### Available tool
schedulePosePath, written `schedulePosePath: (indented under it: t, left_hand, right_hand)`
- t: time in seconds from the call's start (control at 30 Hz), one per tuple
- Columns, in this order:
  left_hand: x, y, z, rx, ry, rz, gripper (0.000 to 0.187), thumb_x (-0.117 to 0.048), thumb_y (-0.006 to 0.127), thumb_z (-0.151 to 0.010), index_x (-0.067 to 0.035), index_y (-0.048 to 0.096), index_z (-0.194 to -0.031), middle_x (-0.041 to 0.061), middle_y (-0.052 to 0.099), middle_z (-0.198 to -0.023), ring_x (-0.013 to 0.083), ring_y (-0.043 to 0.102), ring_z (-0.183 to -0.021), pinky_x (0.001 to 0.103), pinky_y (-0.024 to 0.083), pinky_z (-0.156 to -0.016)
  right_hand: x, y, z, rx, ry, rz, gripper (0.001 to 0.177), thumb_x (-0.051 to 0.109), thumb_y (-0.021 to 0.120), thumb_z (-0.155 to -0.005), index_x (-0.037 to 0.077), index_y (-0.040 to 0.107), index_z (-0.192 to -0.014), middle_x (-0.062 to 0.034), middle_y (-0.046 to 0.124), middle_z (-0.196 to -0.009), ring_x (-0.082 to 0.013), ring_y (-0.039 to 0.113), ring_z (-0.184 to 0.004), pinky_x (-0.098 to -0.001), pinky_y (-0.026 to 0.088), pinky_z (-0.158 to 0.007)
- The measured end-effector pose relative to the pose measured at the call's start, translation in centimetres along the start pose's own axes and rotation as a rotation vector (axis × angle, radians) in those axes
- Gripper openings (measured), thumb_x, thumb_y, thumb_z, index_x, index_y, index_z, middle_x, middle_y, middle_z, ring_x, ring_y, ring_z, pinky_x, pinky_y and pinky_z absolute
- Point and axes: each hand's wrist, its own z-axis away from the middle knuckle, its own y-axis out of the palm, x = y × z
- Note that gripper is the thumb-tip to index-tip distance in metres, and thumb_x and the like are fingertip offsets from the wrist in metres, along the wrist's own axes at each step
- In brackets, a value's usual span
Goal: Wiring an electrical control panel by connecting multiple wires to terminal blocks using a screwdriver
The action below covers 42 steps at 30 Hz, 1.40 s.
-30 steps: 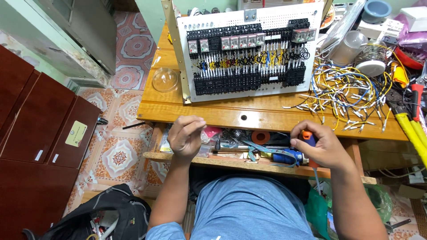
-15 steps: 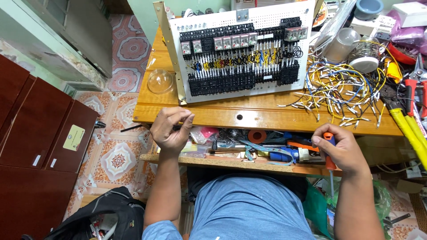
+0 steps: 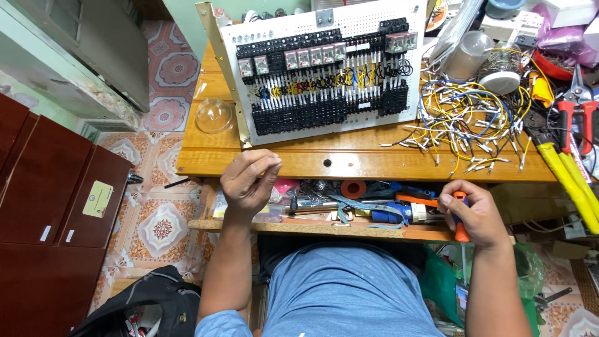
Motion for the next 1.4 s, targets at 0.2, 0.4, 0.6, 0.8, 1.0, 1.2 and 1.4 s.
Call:
schedulePosePath:
  t: [0.2,0.4,0.6,0.8,1.0,1.2,1.4]
  left_hand:
    - [0.5,2.2,-0.8,0.153,0.104,-0.001,0.004,-0.003,0.070,-0.099,-0.001,0.072,-0.101,0.012,0.074,-0.097,0.0230,0.070,-0.080,0.032,0.049,-0.065]
    - [1.1,5.8,-1.9,0.365,0.154,0.015,0.015,-0.005,0.057,-0.106,-0.007,0.071,-0.112,0.011,0.075,-0.109,0.0266,0.076,-0.095,0.035,0.053,-0.072]
    - [1.4,10.9,-4.0,0.586,0.042,-0.012,0.033,-0.008,0.071,-0.092,-0.011,0.065,-0.124,0.012,0.065,-0.127,0.0391,0.068,-0.101,0.050,0.058,-0.080]
    - [4.0,18.8,-2.4,0.834,-0.129,-0.023,0.025,-0.015,0.068,-0.096,-0.009,0.071,-0.120,0.013,0.072,-0.107,0.0317,0.072,-0.099,0.041,0.057,-0.083]
    - [5.5,25.6,-0.4,0.917,-0.196,-0.130,0.036,-0.031,0.074,-0.089,-0.015,0.069,-0.120,0.009,0.068,-0.103,0.0349,0.072,-0.096,0.049,0.059,-0.081]
    - [7.5,28.9,0.7,0.838,-0.208,-0.108,0.025,-0.018,0.073,-0.089,-0.014,0.072,-0.114,0.005,0.072,-0.093,0.0288,0.074,-0.095,0.043,0.059,-0.083]
    - [8.1,28.2,1.3,0.723,-0.320,-0.028,0.023,-0.013,0.066,-0.092,-0.015,0.072,-0.115,0.005,0.068,-0.095,0.0315,0.072,-0.094,0.045,0.060,-0.080]
  right_hand:
    - [-0.4,-1.2,1.1,-0.040,-0.052,-0.070,0.014,0.018,0.064,-0.096,0.007,0.058,-0.090,-0.0056,0.055,-0.066,-0.0145,0.047,-0.036,-0.0230,0.035,-0.036]
    - [-0.9,-1.2,1.0,-0.045,-0.097,-0.234,0.013,0.018,0.062,-0.098,0.007,0.057,-0.093,-0.0052,0.050,-0.059,-0.0109,0.044,-0.034,-0.0223,0.035,-0.037]
    - [-3.4,-1.9,0.4,-0.094,-0.192,-0.187,0.012,0.010,0.062,-0.096,-0.002,0.062,-0.093,-0.0127,0.055,-0.053,-0.0116,0.052,-0.030,-0.0204,0.042,-0.033]
    - [-3.5,-1.8,0.6,-0.115,-0.184,-0.182,0.010,0.008,0.064,-0.093,-0.002,0.064,-0.093,-0.0139,0.057,-0.055,-0.0124,0.054,-0.030,-0.0216,0.042,-0.031]
    - [-3.3,-1.7,0.7,-0.116,-0.165,-0.159,0.009,0.008,0.067,-0.091,-0.001,0.066,-0.092,-0.0131,0.057,-0.055,-0.0134,0.056,-0.031,-0.0221,0.044,-0.031]
    - [-2.4,-1.4,0.6,-0.113,-0.164,-0.136,0.011,0.008,0.070,-0.089,-0.002,0.067,-0.091,-0.0123,0.057,-0.055,-0.0129,0.056,-0.031,-0.0226,0.045,-0.031]
    - [-2.9,-1.8,0.4,-0.097,-0.134,-0.095,0.011,0.007,0.071,-0.089,-0.003,0.068,-0.093,-0.0124,0.058,-0.057,-0.0143,0.058,-0.032,-0.0244,0.047,-0.031]
